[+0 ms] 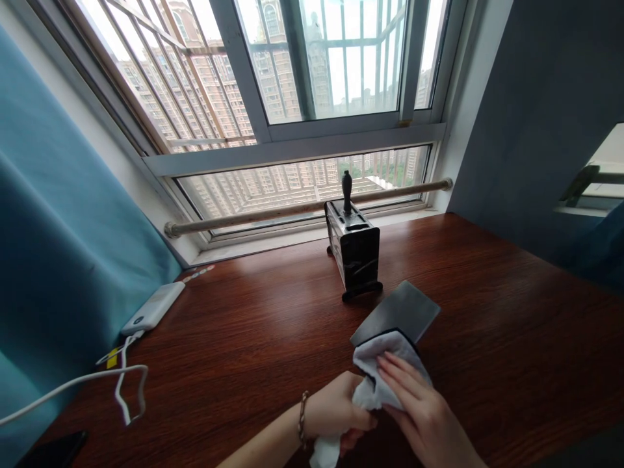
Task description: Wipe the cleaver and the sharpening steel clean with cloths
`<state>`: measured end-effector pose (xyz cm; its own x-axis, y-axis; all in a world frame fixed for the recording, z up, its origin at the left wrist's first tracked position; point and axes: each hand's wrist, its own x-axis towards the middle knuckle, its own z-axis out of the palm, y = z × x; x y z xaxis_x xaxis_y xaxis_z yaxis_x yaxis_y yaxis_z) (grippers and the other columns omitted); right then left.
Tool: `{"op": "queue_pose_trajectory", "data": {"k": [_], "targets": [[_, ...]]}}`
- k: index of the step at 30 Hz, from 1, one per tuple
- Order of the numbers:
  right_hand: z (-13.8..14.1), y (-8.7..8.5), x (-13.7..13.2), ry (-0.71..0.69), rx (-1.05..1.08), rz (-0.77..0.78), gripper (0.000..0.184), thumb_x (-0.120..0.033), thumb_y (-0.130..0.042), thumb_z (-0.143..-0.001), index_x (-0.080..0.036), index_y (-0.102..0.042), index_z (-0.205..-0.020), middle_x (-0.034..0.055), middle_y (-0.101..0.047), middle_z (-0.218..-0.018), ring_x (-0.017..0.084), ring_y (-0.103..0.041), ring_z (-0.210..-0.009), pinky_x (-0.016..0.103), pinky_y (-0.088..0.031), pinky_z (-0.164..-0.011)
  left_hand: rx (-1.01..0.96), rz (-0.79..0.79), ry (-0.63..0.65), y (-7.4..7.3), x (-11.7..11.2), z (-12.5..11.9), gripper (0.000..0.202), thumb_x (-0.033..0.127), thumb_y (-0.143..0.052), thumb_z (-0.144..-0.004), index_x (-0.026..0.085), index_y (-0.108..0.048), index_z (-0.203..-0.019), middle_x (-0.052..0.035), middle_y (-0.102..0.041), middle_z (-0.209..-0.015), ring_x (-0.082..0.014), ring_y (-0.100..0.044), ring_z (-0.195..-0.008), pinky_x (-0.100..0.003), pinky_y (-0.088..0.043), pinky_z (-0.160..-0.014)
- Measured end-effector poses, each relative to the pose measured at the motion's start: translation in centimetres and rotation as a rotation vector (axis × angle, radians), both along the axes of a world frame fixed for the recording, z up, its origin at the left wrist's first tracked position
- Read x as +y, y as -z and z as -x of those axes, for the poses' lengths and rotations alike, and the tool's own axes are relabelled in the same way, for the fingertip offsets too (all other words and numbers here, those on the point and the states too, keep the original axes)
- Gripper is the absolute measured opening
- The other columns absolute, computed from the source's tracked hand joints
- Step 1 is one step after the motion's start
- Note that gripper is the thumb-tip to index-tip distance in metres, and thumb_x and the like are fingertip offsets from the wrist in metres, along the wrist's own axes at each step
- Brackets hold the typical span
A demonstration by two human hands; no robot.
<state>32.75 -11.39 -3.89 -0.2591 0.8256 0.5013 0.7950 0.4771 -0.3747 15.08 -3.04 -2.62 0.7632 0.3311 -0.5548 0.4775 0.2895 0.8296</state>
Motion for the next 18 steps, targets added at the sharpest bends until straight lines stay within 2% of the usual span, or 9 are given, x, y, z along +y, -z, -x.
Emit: {"op": "queue_pose_trajectory", "data": {"k": [3,8,11,14,18], "targets": [[1.1,-0.4,-0.2,-0.051,0.041,-0.012,0.033,-0.016,-0.045,-0.092,-0.006,-0.055,-0.122,0.0114,-0.051,-0.127,0.024,-0.044,-0.12,0.033,-0.042,-0.099,-0.051,0.036,-0.044,-0.1,0.0,0.1,0.018,0.021,-0.053,-0.06,0.017,-0.042,-0.074,0.0084,-0.042,-0.042,-0.0079,-0.039,-0.032,-0.019,-0.035,-0.033],[-0.3,-2.3,0.1,-0.166,0.314,0.152,0.026,-0.019,-0.045,-0.094,-0.022,-0.056,-0.118,0.0044,-0.059,-0.11,0.02,-0.05,-0.108,0.031,-0.044,-0.093,-0.077,0.064,-0.027,-0.1,-0.2,0.4,0.012,0.02,-0.055,-0.062,0.015,-0.045,-0.068,0.0067,-0.043,-0.043,-0.0074,-0.04,-0.033,-0.019,-0.035,-0.033],[-0.6,-2.6,0.1,-0.195,0.37,0.223,0.027,-0.018,-0.042,-0.096,-0.027,-0.055,-0.118,0.0026,-0.06,-0.102,0.019,-0.051,-0.101,0.031,-0.045,-0.086,-0.062,0.043,-0.005,0.0,-0.2,0.4,0.009,0.017,-0.055,-0.06,0.014,-0.047,-0.062,0.005,-0.044,-0.042,-0.0082,-0.04,-0.031,-0.019,-0.033,-0.031],[0.1,-2.0,-0.1,-0.161,0.333,0.146,0.03,-0.019,-0.044,-0.095,-0.027,-0.05,-0.123,0.0018,-0.058,-0.11,0.019,-0.05,-0.106,0.03,-0.043,-0.091,-0.05,0.009,-0.037,0.1,-0.2,0.3,0.006,0.015,-0.052,-0.06,0.014,-0.047,-0.06,0.0045,-0.045,-0.042,-0.0087,-0.04,-0.031,-0.019,-0.032,-0.03],[1.1,-0.9,-0.5,-0.12,0.267,0.013,0.038,-0.018,-0.048,-0.092,-0.022,-0.044,-0.13,0.0057,-0.053,-0.123,0.022,-0.047,-0.114,0.03,-0.039,-0.098,-0.051,0.003,-0.076,0.1,-0.5,0.2,0.004,0.013,-0.05,-0.059,0.015,-0.046,-0.059,0.005,-0.044,-0.041,-0.0091,-0.041,-0.031,-0.02,-0.034,-0.029]]}}
